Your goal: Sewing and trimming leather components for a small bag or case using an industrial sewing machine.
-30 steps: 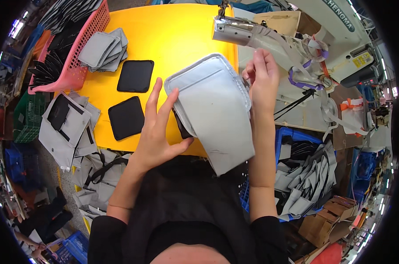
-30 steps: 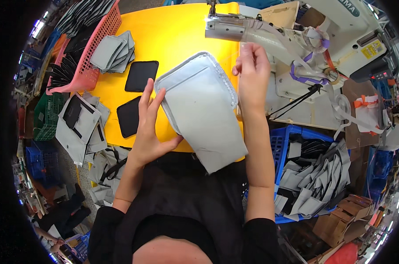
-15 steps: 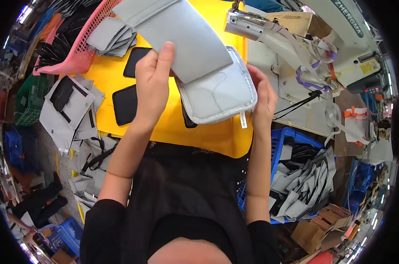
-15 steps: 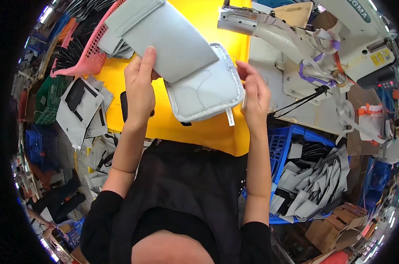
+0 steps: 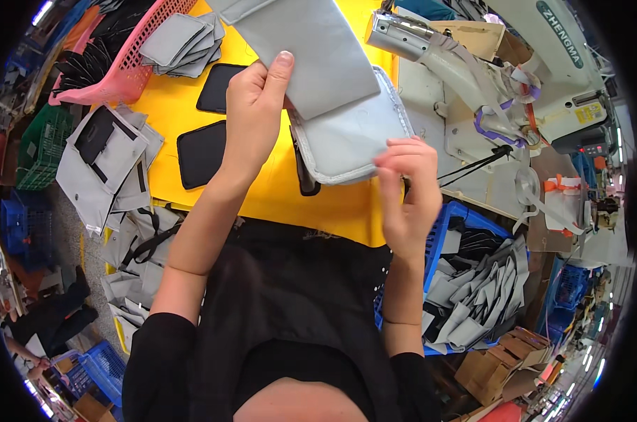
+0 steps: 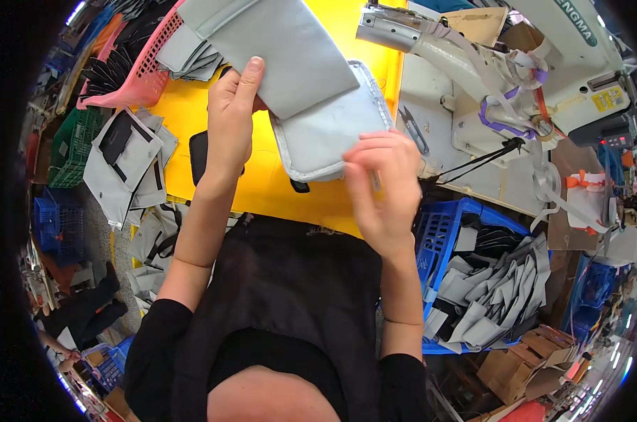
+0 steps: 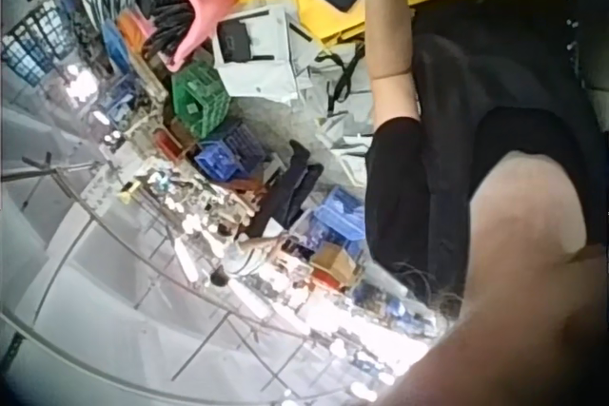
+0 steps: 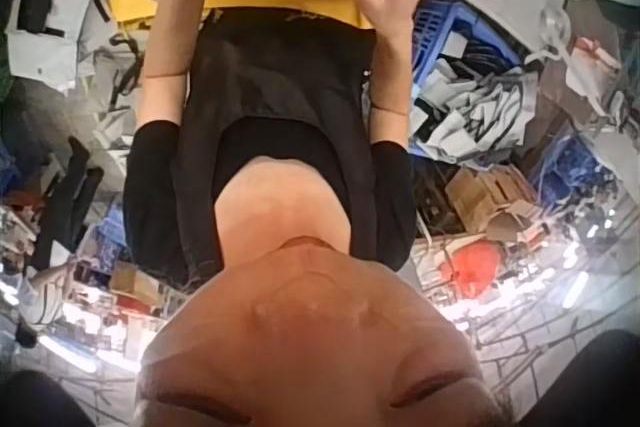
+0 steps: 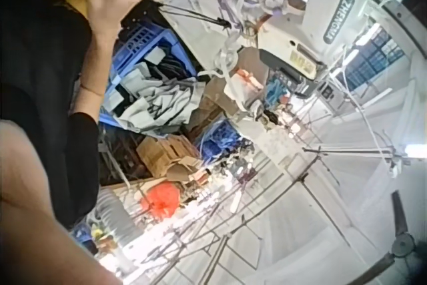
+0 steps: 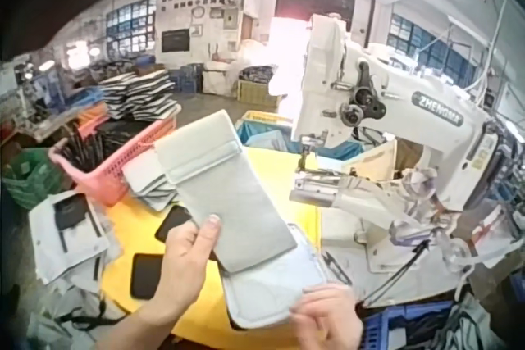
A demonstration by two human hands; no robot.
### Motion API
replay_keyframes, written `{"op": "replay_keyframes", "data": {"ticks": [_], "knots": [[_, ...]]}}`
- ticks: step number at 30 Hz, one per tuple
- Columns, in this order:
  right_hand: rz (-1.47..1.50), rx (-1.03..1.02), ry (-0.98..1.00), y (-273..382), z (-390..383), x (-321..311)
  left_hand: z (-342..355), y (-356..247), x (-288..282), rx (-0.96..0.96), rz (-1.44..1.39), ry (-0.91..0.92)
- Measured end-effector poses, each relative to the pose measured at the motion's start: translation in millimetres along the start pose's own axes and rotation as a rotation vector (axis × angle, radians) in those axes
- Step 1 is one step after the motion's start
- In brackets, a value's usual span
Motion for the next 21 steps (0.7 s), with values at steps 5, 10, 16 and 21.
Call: {"op": "replay_keyframes", "data": {"ticks": [5, 10, 16, 21], "knots": [[0.539, 0.202, -0.708, -36.6, -5.2, -36.5, 5.8, 4.8, -5.1, -0.023, -0.095, -0.04], [0.535, 0.233, -0.791, -58.4, -31.6, -41.2, 8.1, 6.2, -4.5, -0.003, -0.069, -0.045], [0.565, 0.16, -1.087, -59.4, -76.1, -114.4, 20.9, 21.3, -8.5, -0.031, -0.039, -0.062], [0.007, 0.494, -0.429, -73.1, -71.8, -49.6, 33.1, 31.8, -8.4, -0.101, -0.064, -0.09]]}}
Point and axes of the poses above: each hand's wrist, its own z-axis towards the middle knuckle, its own x-axis out of the palm, y = z × x, the point moved 4 cm from there along z, towards the middle knuckle, and after that the axes turned 12 degrees about z, right-handed, at the moved point
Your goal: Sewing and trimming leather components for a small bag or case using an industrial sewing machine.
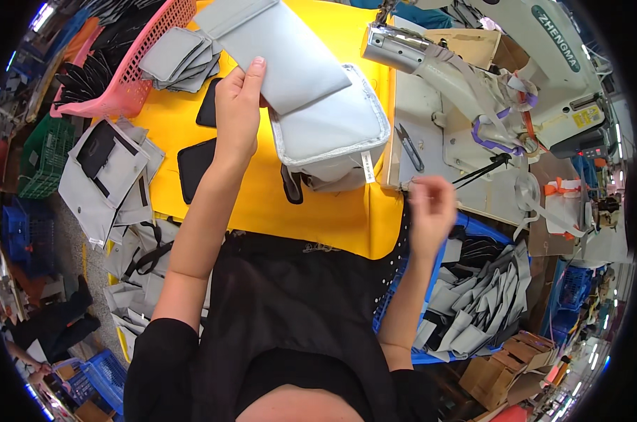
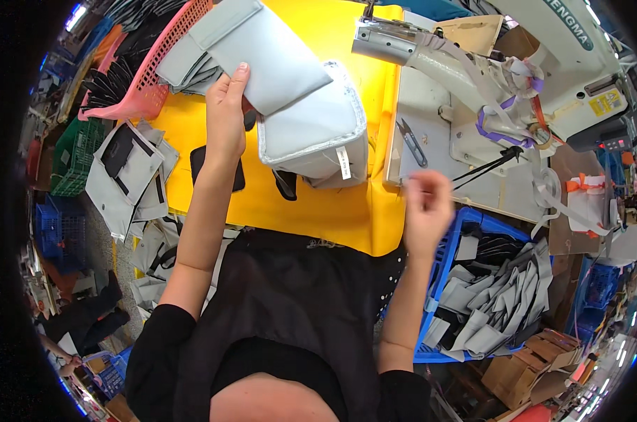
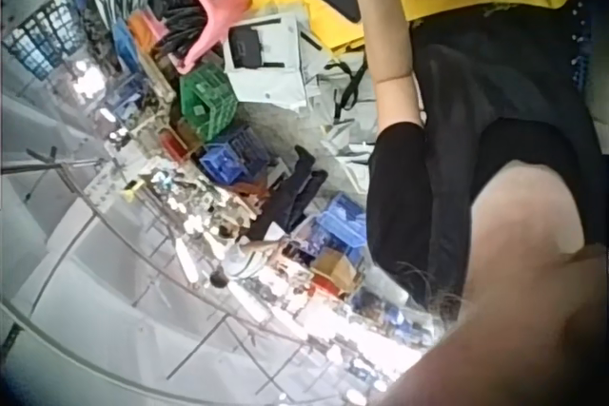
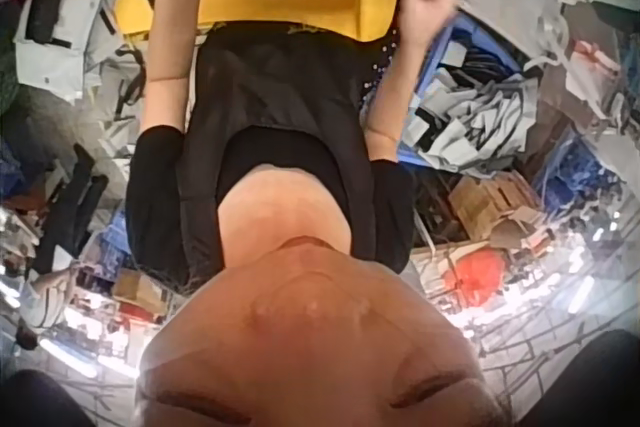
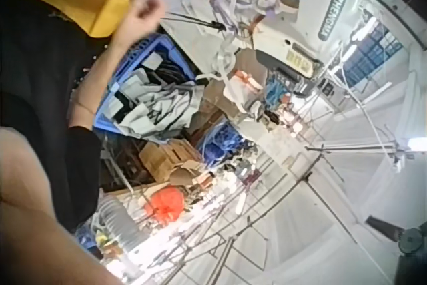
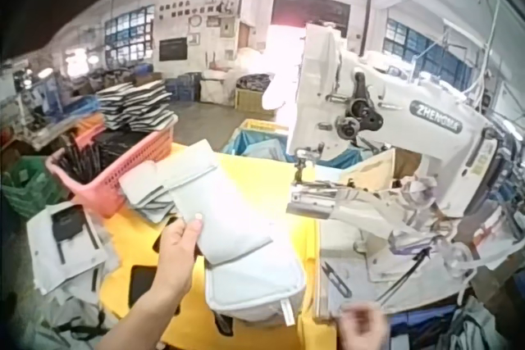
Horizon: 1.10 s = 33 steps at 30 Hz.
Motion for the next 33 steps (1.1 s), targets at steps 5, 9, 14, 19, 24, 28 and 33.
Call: {"op": "replay_keyframes", "data": {"ticks": [5, 9, 14, 19, 24, 28, 33], "knots": [[-0.096, -0.128, 0.401, -3.8, 1.2, 71.5, -7.8, 0.0, -3.0, -0.034, -0.095, 0.02], [-0.105, -0.085, 0.443, -2.7, 14.4, 83.3, -13.5, -1.2, -9.8, -0.059, -0.076, -0.003], [0.124, 0.003, 0.342, 13.3, 27.7, 78.4, -16.7, -3.5, -11.3, -0.087, -0.062, -0.018], [0.223, -0.282, 0.299, 62.7, 50.5, 59.9, -21.4, -9.1, -2.8, -0.049, -0.083, 0.011], [-0.194, -0.829, 0.424, 85.3, 43.0, 81.2, -19.6, -5.8, 3.6, -0.038, -0.082, 0.047], [0.315, -0.493, 0.239, 72.1, 43.2, 62.4, -9.4, 1.9, 7.7, 0.001, -0.023, 0.016], [0.798, -0.183, 0.292, 43.7, 60.4, 38.4, 4.1, 15.4, 7.5, -0.022, -0.104, -0.001]]}}
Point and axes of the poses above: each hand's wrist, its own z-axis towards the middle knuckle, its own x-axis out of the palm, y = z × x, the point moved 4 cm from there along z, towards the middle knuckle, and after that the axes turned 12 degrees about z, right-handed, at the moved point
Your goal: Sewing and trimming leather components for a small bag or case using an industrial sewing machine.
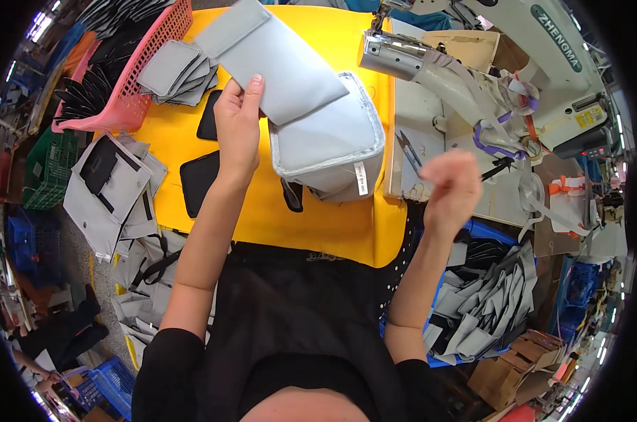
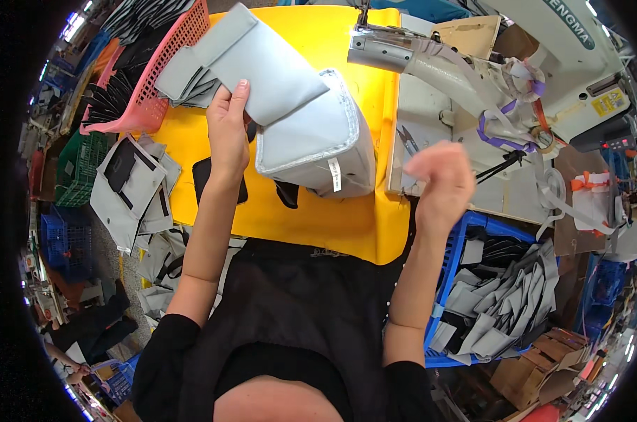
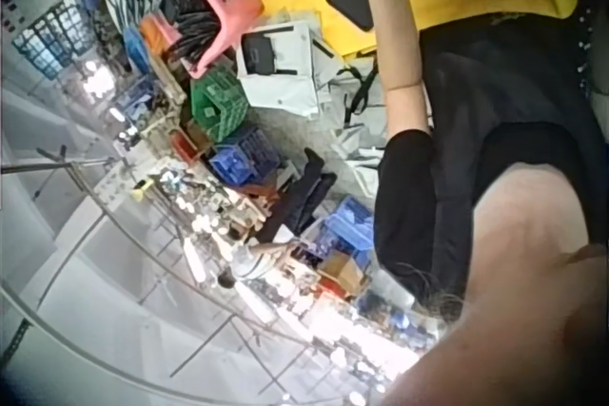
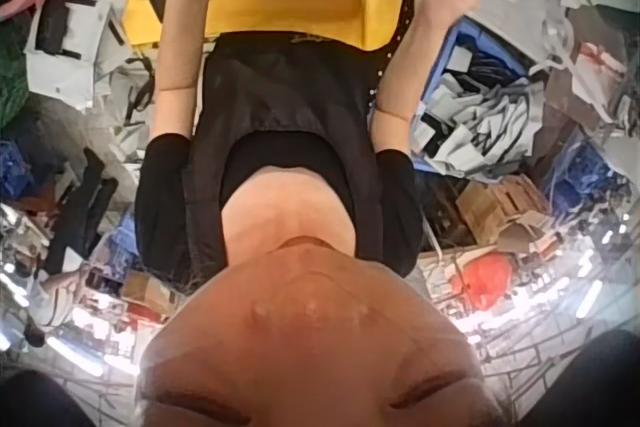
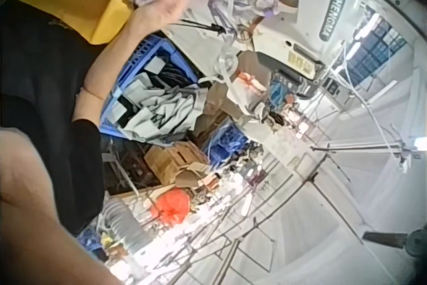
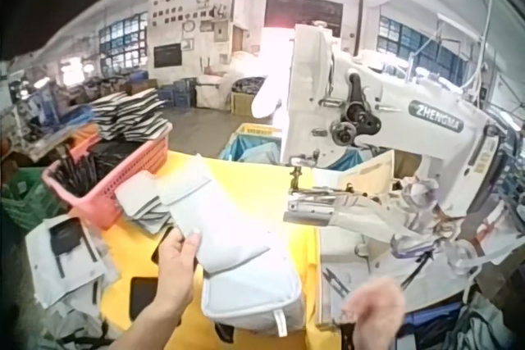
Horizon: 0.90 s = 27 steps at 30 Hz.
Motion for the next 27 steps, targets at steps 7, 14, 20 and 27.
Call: {"op": "replay_keyframes", "data": {"ticks": [7, 14, 20, 27], "knots": [[-1.047, 0.161, 0.254, -65.1, -15.3, 24.6, 4.0, -3.3, 14.8, 0.149, 0.0, -0.104], [-0.754, 0.259, 0.172, -35.9, -42.8, 44.2, -2.2, -53.3, -2.3, 0.208, 0.291, 0.121], [-0.558, 0.481, 0.121, -19.8, -67.8, 52.3, -37.9, -65.8, 4.4, 0.166, 0.321, 0.679], [-0.391, 0.706, 0.093, -61.2, -96.1, 50.1, -16.1, -44.1, 25.7, 0.413, 0.617, 0.5]]}}
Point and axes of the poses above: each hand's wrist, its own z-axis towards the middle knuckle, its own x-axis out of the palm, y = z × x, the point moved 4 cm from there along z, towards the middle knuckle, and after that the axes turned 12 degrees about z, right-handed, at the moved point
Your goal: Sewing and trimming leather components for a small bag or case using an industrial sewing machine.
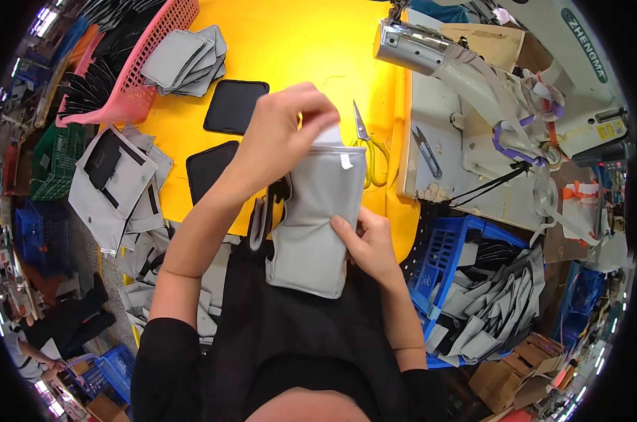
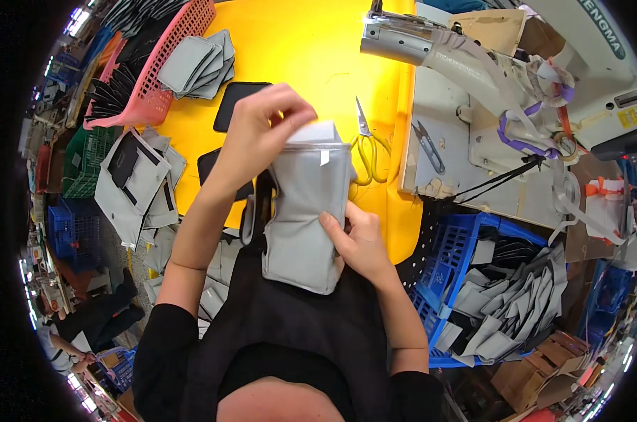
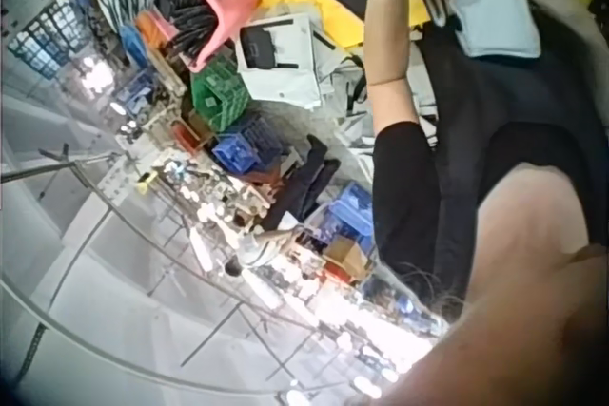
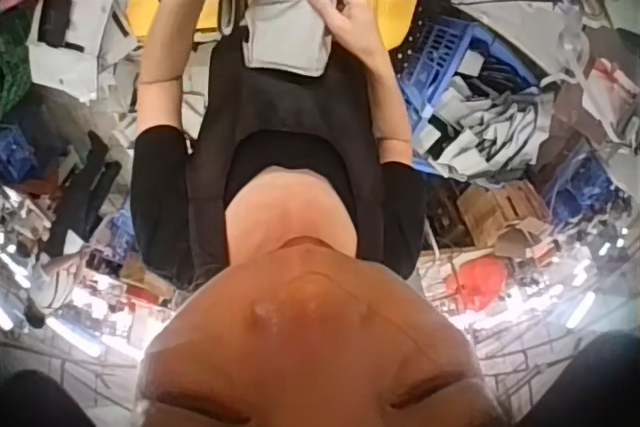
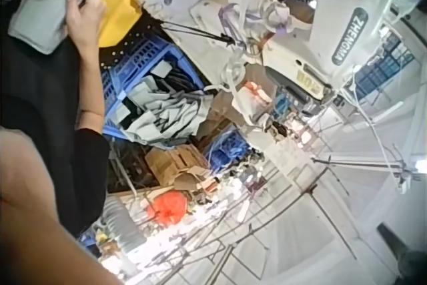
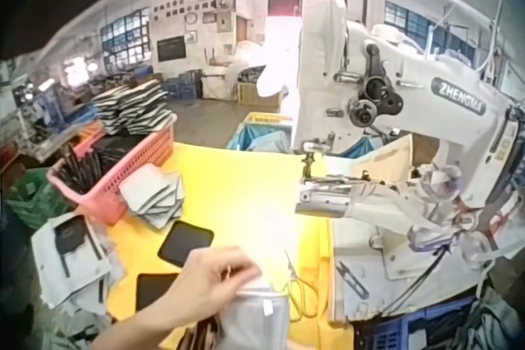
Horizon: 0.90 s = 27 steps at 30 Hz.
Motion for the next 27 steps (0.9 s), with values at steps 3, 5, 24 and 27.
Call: {"op": "replay_keyframes", "data": {"ticks": [3, 5, 24, 27], "knots": [[0.146, 0.178, -0.026, -27.2, -6.5, 3.7, 7.2, 35.5, 3.6, -0.229, -0.324, -0.187], [0.192, 0.248, -0.045, -34.8, -12.0, 1.0, -0.8, 55.4, 13.4, -0.464, -0.692, -0.212], [-0.875, -0.449, -0.556, 11.6, 34.9, -95.4, -23.3, 59.3, 55.3, -0.339, -0.519, -0.02], [-1.201, -0.507, -0.623, 1.3, 59.9, -120.7, -24.3, 58.0, 54.1, -0.341, -0.537, -0.021]]}}
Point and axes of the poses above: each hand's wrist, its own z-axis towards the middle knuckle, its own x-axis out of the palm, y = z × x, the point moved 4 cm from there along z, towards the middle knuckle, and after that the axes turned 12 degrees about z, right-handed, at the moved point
